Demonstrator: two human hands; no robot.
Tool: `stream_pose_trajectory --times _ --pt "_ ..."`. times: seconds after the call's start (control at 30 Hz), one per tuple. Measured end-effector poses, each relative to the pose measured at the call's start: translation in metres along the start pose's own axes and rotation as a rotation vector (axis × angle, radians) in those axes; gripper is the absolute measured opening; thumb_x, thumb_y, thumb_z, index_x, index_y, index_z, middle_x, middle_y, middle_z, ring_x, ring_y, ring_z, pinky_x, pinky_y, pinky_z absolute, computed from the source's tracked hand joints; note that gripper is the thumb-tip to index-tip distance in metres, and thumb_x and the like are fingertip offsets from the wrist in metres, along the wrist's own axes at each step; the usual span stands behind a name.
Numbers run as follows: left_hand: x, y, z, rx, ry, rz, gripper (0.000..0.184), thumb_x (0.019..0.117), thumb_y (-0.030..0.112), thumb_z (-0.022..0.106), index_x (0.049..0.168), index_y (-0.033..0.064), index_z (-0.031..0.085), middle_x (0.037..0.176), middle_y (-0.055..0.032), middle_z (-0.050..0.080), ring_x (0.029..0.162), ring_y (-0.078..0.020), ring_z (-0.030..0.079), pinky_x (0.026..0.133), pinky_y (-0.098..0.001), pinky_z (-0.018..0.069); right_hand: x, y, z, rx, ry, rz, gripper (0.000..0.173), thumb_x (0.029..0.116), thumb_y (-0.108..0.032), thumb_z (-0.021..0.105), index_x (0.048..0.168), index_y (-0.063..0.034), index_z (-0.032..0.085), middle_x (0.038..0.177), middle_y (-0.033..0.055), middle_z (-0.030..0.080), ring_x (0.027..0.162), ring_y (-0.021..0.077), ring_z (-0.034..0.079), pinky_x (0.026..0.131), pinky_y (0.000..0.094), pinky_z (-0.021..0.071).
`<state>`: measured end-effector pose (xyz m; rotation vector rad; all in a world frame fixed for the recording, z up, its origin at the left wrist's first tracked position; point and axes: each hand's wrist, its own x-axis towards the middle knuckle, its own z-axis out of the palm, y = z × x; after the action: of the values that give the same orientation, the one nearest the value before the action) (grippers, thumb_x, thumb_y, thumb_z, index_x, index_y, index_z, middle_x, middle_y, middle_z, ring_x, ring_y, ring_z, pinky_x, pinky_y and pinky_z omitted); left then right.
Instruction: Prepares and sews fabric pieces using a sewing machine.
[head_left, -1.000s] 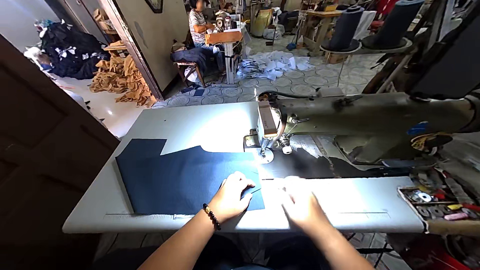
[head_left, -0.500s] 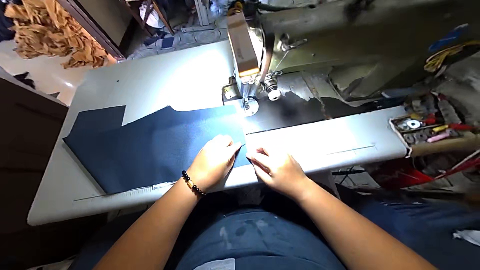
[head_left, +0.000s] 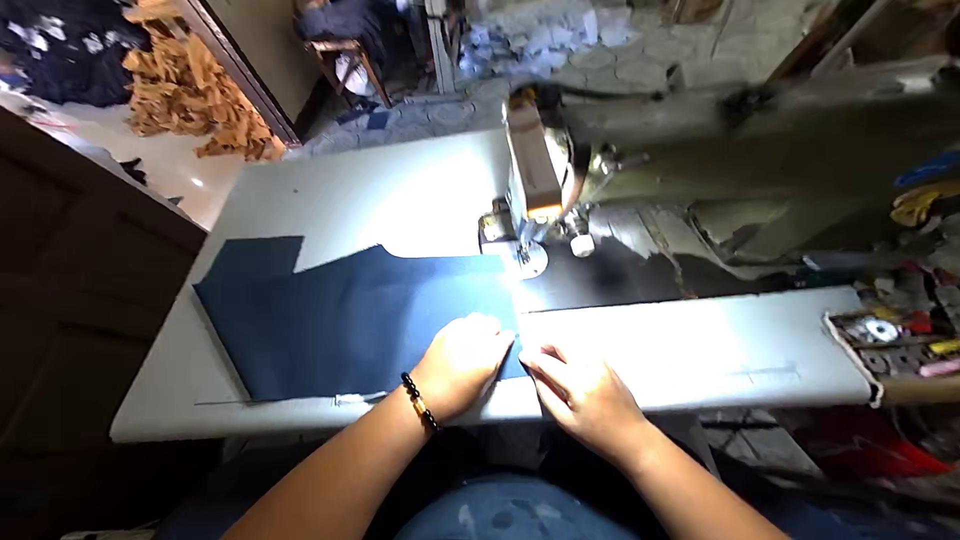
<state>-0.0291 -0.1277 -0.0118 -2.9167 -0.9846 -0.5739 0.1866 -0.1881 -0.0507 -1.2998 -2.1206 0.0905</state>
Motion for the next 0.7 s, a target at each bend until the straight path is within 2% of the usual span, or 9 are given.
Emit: stream_pose_trajectory --times 0.17,0.5,0.63,0.7 --pt "0.0 0.0 0.0 0.006 0.008 0.001 0.023 0.0896 0.008 0.063 0.107 0.0091 0.078 0.087 -0.0076 0.07 0.082 -0.0236 0.071 0.068 -0.0372 0.0593 -0.001 0.004 0.006 -0.023 0.077 -0.036 0.032 0.095 -0.031 0.053 0.108 -0.0237 0.081 0.103 0.0023 0.074 0.096 0.0203 0.071 0.082 0.0456 0.0559" --pt "-0.008 0.007 0.012 0.074 0.153 -0.008 0.025 0.0868 0.006 0.064 0.106 0.011 0.079 0.084 -0.0058 0.069 0.076 -0.0214 0.068 0.061 -0.0347 0.0555 -0.003 0.004 0.008 -0.026 0.101 -0.029 0.032 0.0941 -0.032 0.053 0.106 -0.0247 0.081 0.103 0.0018 0.074 0.096 0.0197 0.07 0.083 0.0445 0.0553" --pt "-0.006 0.011 0.003 0.08 0.056 -0.036 0.027 0.0863 0.005 0.064 0.108 0.012 0.078 0.087 -0.0061 0.069 0.079 -0.0238 0.068 0.062 -0.0372 0.0543 -0.002 0.004 0.007 -0.019 0.09 -0.029 0.031 0.0936 -0.03 0.053 0.107 -0.0243 0.081 0.103 0.0025 0.074 0.096 0.0202 0.07 0.081 0.0447 0.0552" --pt "-0.005 0.009 0.0 0.05 0.015 -0.052 0.029 0.087 0.005 0.063 0.11 0.0133 0.078 0.088 -0.0062 0.07 0.081 -0.0243 0.068 0.062 -0.0381 0.0538 -0.003 0.003 0.007 -0.018 0.091 -0.026 0.031 0.0939 -0.03 0.053 0.108 -0.0242 0.081 0.104 0.0024 0.074 0.097 0.0198 0.07 0.084 0.0455 0.0542"
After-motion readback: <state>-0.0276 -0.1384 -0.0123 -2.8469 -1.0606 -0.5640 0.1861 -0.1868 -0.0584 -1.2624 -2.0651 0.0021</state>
